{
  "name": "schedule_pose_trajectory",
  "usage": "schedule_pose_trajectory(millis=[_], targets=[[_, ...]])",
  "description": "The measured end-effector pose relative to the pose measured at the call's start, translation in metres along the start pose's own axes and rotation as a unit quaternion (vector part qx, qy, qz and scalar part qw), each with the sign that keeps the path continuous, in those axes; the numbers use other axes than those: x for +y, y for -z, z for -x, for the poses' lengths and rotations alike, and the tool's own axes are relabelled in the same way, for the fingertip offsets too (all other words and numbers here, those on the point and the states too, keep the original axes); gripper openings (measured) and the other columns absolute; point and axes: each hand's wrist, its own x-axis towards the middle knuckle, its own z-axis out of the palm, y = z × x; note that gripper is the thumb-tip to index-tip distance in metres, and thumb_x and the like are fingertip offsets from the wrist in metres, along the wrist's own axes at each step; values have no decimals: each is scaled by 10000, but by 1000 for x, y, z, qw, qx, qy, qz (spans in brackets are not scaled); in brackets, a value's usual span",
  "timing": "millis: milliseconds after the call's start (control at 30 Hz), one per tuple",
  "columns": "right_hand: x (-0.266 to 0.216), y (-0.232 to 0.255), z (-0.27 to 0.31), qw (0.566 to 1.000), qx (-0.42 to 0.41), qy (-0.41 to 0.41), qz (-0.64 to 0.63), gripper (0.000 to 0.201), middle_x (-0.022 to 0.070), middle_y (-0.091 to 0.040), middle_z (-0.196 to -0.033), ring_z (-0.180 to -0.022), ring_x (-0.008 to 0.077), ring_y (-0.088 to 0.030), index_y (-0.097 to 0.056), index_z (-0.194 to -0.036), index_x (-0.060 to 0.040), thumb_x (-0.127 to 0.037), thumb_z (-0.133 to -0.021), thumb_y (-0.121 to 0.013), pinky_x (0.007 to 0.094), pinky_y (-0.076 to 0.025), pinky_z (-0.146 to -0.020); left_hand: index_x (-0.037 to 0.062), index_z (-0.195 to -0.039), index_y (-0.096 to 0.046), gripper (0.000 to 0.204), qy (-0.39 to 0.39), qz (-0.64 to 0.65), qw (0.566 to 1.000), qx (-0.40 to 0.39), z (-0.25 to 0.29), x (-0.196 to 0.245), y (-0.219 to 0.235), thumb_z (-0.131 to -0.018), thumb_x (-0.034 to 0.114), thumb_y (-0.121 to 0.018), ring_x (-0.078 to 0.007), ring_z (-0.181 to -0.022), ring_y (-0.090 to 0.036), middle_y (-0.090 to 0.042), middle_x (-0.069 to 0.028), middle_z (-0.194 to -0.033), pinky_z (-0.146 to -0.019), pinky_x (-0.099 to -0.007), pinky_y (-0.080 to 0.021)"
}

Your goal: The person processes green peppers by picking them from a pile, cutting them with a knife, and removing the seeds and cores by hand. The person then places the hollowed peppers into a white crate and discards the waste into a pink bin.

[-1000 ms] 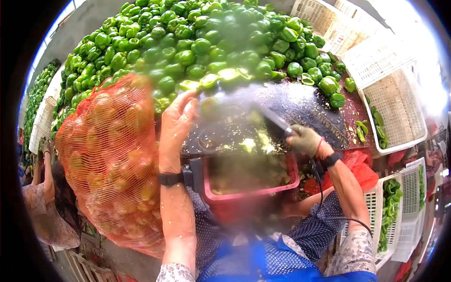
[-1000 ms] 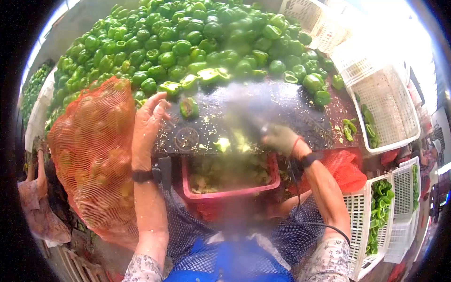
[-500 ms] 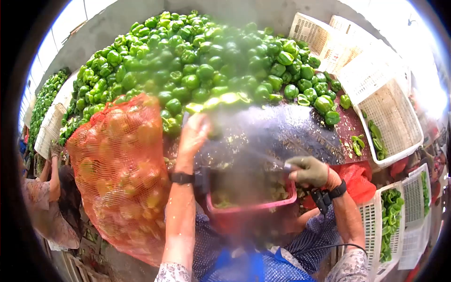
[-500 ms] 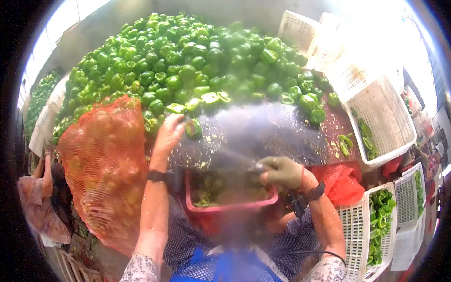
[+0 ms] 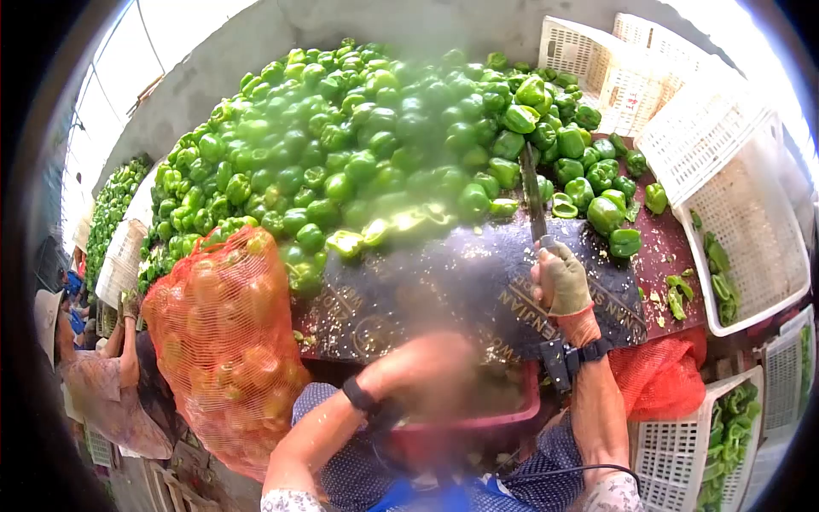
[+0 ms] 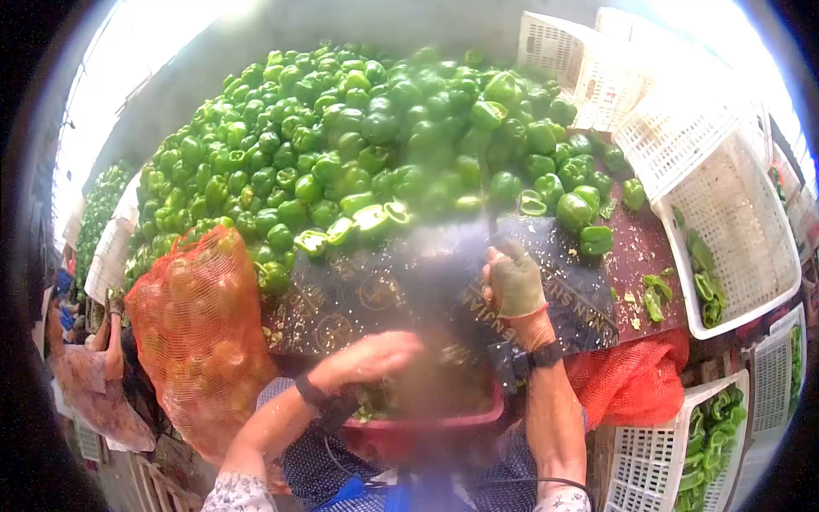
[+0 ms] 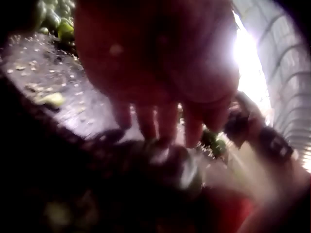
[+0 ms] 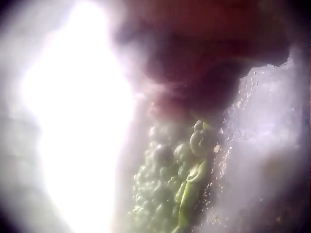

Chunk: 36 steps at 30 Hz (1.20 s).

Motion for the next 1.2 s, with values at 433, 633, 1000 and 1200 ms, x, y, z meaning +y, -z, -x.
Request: schedule_pose_trajectory(millis=[433, 633, 1000, 1200], targets=[[-11, 35, 4, 994, 59, -19, 86, 324, -22, -513, -725, -521, 57, -468, -542, -1230, -19, -144, -940, -613, 221, -412, -413, 114, -1293, -561, 475, 195, -335, 906, 173, -262, -106, 110, -862, 299, -629, -402, -1208, -455, -518, -176, -1255, -1039, -477, -405], [-4, 42, -9, 996, 58, -37, 64, 327, -22, -510, -718, -513, 61, -463, -537, -1238, -30, -133, -937, -613, 213, -406, -417, 127, -1286, -548, 509, 112, -204, 946, 225, -223, -109, 115, -855, 373, -661, -393, -1174, -481, -519, -214, -1215, -997, -458, -425], [22, 47, -27, 989, 89, -85, 82, 222, 1, -550, -736, -526, 80, -513, -560, -1128, -19, -165, -961, -556, 236, -440, -459, 39, -1243, -581, 516, 8, -334, 825, 455, -281, -184, 236, -799, 254, -728, -348, -1127, -572, -594, -212, -1194, -985, -428, -460], [22, 46, -26, 987, 78, -88, 106, 232, -3, -549, -748, -533, 76, -510, -551, -1141, -21, -164, -958, -556, 236, -448, -473, 19, -1281, -541, 639, 103, -59, 961, 250, -289, -181, 211, -716, 229, -752, -297, -959, -652, -602, -227, -1167, -816, -361, -544]])
